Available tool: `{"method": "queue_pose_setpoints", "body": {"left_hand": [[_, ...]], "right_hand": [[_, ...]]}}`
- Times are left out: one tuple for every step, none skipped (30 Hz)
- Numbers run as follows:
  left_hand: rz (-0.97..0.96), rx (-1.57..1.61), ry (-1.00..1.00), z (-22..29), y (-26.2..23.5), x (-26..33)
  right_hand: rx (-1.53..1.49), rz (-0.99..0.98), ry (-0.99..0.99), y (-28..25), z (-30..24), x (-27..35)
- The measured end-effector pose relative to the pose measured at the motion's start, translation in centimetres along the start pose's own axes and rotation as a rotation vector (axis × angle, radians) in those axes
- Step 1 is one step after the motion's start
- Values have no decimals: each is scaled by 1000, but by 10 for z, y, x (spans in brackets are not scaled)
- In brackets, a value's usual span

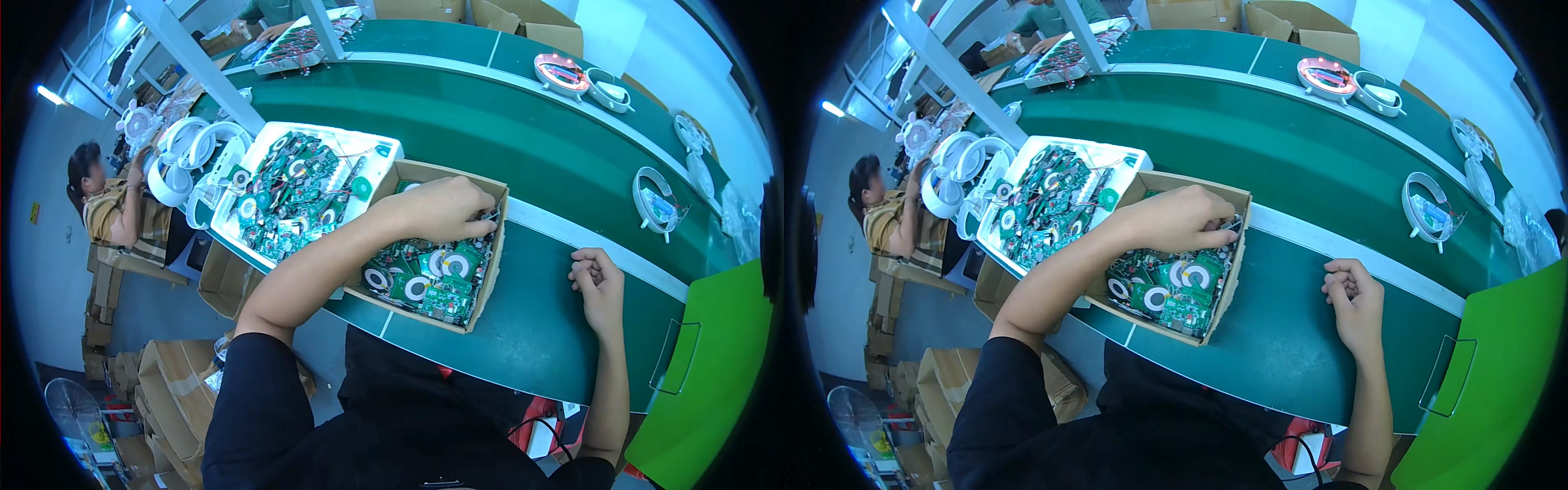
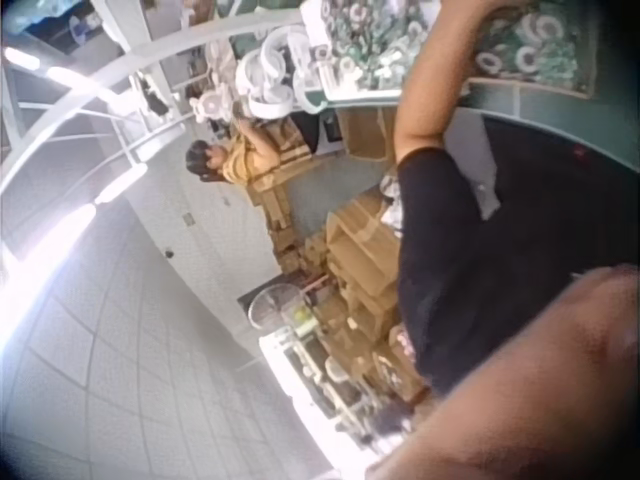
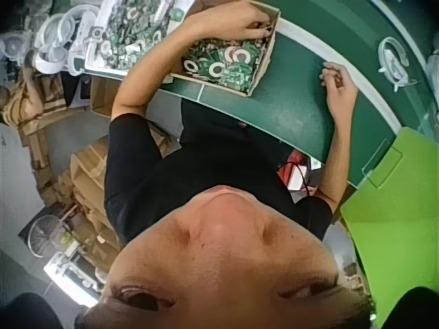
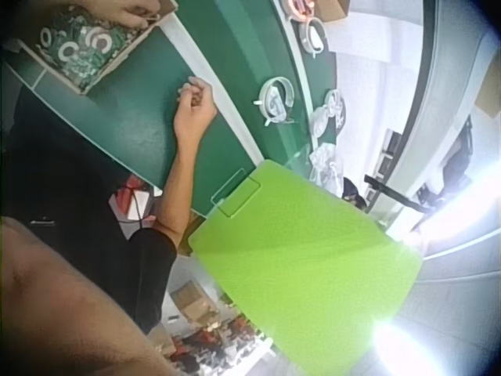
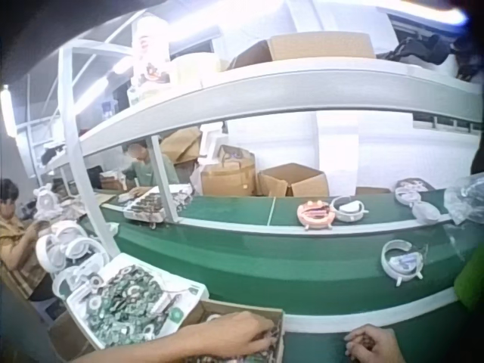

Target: The person assembles small circuit boards into white circular plastic components by hand.

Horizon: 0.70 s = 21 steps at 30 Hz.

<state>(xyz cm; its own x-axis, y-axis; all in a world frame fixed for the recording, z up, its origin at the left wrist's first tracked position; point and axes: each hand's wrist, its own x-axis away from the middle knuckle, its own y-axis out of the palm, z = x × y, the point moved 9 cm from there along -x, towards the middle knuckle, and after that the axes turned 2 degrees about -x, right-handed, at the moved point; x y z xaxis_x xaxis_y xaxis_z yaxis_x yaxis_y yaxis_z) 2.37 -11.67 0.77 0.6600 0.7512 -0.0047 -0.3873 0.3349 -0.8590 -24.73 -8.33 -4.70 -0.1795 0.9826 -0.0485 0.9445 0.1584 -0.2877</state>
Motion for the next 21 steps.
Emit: {"method": "queue_pose_setpoints", "body": {"left_hand": [[2, 8, -7, 0, 0, 0], [4, 16, -14, -1, 0, -1], [1, 19, -9, -3, 1, -1], [22, 21, 18, -4, 2, -1], [44, 23, 44, -4, 1, -1], [30, 23, 19, -6, 1, -2], [27, 29, 28, -6, 2, -2], [45, 18, 36, -8, 1, -2], [65, 6, 42, -7, -1, -2], [27, 7, 0, -9, 1, -2], [25, 11, 6, -9, 2, -2], [31, -17, 9, -9, 1, -2], [37, -46, 11, -8, 1, -2], [36, -42, 15, -7, 0, -2], [20, -41, -13, -6, -1, -2], [4, -41, -41, -7, -1, -2], [3, -37, -39, -5, -2, -3], [-11, -35, -61, -7, -1, -3], [-25, -32, -83, -8, 0, -3], [-25, -30, -83, -8, 0, -3], [-18, -36, -84, -8, -2, -3]], "right_hand": [[7, 8, 5, -2, 1, 0], [13, 12, 6, -3, 1, 0], [16, 11, 6, -2, 0, 0], [19, 16, 10, -3, 1, 0], [20, 4, 15, -2, 2, -1], [23, -6, 22, -2, 2, 0], [29, 2, 28, -4, 2, 0], [30, 3, 26, -4, 0, 0], [31, 2, 22, -3, -1, -1], [36, 8, 26, -4, -1, -1], [21, 27, 24, -5, -1, -2], [7, 46, 21, -7, -2, -2], [10, 51, 24, -7, -1, -2], [1, 58, 27, -8, 0, -2], [-9, 64, 30, -9, 1, -2], [-6, 66, 32, -10, 2, -2], [6, 78, 48, -11, 4, -3], [17, 88, 63, -13, 5, -3], [18, 87, 65, -13, 5, -3], [10, 92, 80, -15, 7, -4], [-1, 95, 94, -15, 8, -4]]}}
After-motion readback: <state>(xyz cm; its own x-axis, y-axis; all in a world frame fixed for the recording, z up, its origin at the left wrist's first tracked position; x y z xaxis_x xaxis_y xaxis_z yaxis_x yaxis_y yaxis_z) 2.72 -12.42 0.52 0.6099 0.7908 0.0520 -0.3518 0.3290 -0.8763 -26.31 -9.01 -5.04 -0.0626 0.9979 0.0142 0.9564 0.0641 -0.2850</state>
